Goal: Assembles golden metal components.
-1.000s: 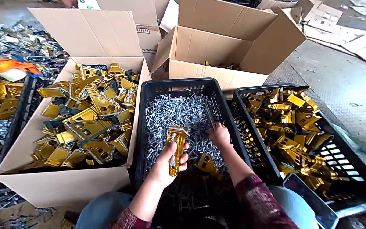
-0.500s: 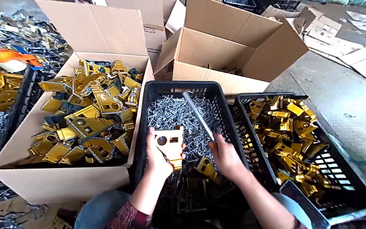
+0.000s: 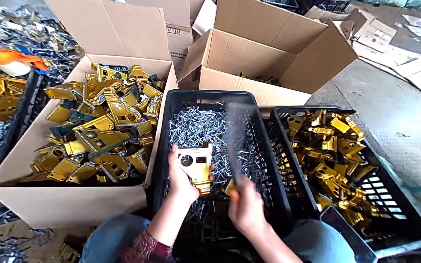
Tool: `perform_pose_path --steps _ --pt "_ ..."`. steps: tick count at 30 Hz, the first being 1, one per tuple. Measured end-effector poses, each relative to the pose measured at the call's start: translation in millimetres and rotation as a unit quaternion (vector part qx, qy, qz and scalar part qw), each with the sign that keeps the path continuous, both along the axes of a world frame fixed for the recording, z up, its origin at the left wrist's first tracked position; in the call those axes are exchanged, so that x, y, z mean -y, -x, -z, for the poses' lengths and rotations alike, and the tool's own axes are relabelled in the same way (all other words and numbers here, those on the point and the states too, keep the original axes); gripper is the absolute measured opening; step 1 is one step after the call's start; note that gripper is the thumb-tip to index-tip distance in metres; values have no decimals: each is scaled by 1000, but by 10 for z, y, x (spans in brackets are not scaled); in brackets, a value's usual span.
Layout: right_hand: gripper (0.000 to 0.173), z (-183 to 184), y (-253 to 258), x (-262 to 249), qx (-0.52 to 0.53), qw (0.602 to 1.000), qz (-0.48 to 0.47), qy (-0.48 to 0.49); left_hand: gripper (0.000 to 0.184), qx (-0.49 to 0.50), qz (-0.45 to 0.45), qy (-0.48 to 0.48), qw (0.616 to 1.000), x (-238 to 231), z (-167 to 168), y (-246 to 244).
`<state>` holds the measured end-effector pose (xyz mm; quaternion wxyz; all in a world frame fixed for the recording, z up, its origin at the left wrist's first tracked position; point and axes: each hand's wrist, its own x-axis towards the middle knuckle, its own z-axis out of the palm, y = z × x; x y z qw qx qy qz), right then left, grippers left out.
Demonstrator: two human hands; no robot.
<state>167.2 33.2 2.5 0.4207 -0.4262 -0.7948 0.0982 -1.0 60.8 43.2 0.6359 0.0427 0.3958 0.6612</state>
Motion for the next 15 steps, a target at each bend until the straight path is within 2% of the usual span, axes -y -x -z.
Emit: perform_pose_path --steps 1,3,5,6,7,9,10,11,12,13,14,15 --pt "34 41 14 -18 44 996 6 73 79 0 1 5 1000 -25 14 5" --pt "33 83 33 -70 37 978 4 206 75 -22 1 18 1000 -61 50 27" --pt "29 33 -6 -167 -77 952 -16 295 56 -135 11 -40 990 -7 140 9" --pt "26 3 -33 -234 -157 928 -35 337 47 -232 29 -106 966 36 243 23" --pt "23 -28 -65 -321 -237 895 -64 374 58 -350 42 -187 917 48 348 60" --pt "29 -103 -168 -476 -313 839 -128 426 91 -589 74 -300 746 34 381 131" --pt "32 -124 -224 -532 -301 837 -156 430 98 -673 79 -320 662 34 354 132" --pt "23 -126 -258 -570 -280 846 -176 418 101 -730 77 -329 595 42 331 113" --pt "11 -107 -266 -587 -266 859 -189 395 101 -764 69 -329 551 58 325 95" --pt "12 -76 -262 -587 -270 869 -192 368 104 -778 53 -321 537 81 333 80" --pt "13 -47 -250 -576 -294 871 -185 348 110 -775 33 -307 552 103 355 69" --pt "13 -23 -231 -561 -328 868 -177 330 120 -755 21 -286 590 124 376 69"
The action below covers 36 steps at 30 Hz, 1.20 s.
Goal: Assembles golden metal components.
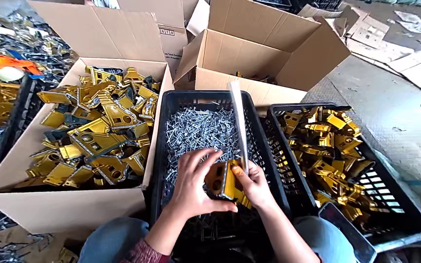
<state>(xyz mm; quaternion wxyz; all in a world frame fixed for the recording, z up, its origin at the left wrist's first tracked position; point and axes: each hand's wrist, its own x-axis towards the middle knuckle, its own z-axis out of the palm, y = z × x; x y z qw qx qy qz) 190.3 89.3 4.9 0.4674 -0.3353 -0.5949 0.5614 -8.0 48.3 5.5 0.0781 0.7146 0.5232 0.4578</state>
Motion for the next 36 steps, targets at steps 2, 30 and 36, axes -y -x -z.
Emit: perform_pose_path --steps 2,30,36 --pt "14 39 30 19 -65 998 19 -4 134 187 2 101 977 54 14 -6" --pt "40 63 -68 376 400 831 182 -342 24 599 1 273 753 -101 -59 -28" --pt "36 25 -53 375 486 819 162 -257 26 589 9 289 755 -63 -25 -15"
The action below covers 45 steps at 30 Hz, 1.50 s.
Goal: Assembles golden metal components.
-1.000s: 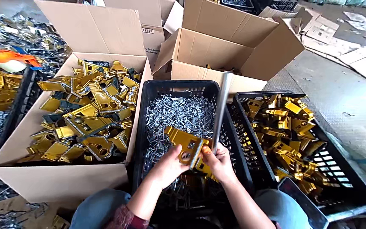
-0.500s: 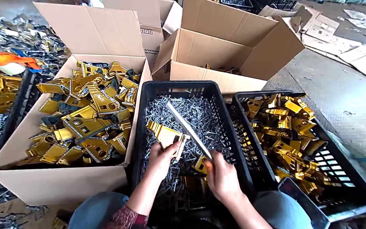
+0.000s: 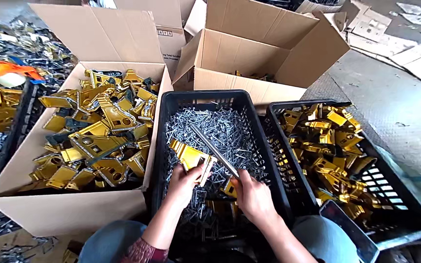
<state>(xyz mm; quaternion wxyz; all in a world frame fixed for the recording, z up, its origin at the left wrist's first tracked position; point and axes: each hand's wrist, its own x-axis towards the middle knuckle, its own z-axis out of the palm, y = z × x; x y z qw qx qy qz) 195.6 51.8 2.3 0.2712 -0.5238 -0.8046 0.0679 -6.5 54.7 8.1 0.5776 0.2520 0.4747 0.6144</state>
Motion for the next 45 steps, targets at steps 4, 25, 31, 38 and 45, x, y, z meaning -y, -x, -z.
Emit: perform_pose_path --steps 4,25,31,38,45 --pt "39 21 -6 37 -76 986 -51 -142 25 -8 -3 -17 1000 11 -38 -15" --pt "10 5 127 -200 -397 877 -100 252 52 -270 17 -114 956 108 61 -159" --pt "36 74 132 -233 -186 978 -15 96 41 -211 -43 -24 976 -46 79 -93" --pt "37 204 30 -108 -72 989 -80 -99 26 -14 -91 39 995 -105 -145 68" --pt "43 122 -91 -448 26 981 106 160 25 -5 -96 69 993 -101 -127 102"
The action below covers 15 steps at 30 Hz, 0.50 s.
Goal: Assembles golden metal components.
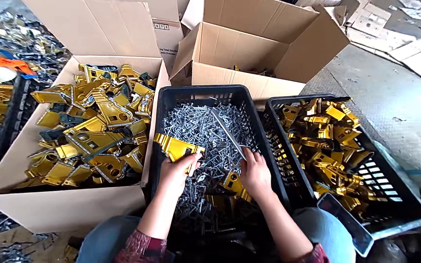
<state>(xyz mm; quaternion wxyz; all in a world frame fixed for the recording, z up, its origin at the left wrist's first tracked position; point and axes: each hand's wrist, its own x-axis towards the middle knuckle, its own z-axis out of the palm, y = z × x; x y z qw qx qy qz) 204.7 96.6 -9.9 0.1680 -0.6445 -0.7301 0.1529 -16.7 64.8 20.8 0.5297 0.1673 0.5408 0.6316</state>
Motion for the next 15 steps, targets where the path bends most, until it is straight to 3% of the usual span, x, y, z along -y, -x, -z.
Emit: perform_pose_path --steps 4,7,9,11,13,15 --pt "57 208 -130 -150 89 962 -6 257 30 -41 19 1 999 -11 49 42" --pt "75 422 -58 -96 89 927 -33 363 34 -200 148 18 968 24 126 93" --pt "81 511 -39 -116 67 924 -33 374 49 -336 332 46 880 63 161 120" --pt "71 555 -76 -166 44 926 -34 372 60 -404 494 46 768 102 249 11" --pt "59 553 -109 -185 57 925 -48 374 73 -448 578 34 681 151 492 -160" --pt "55 547 -126 -195 66 920 -64 382 71 -485 614 48 621 166 679 -286"
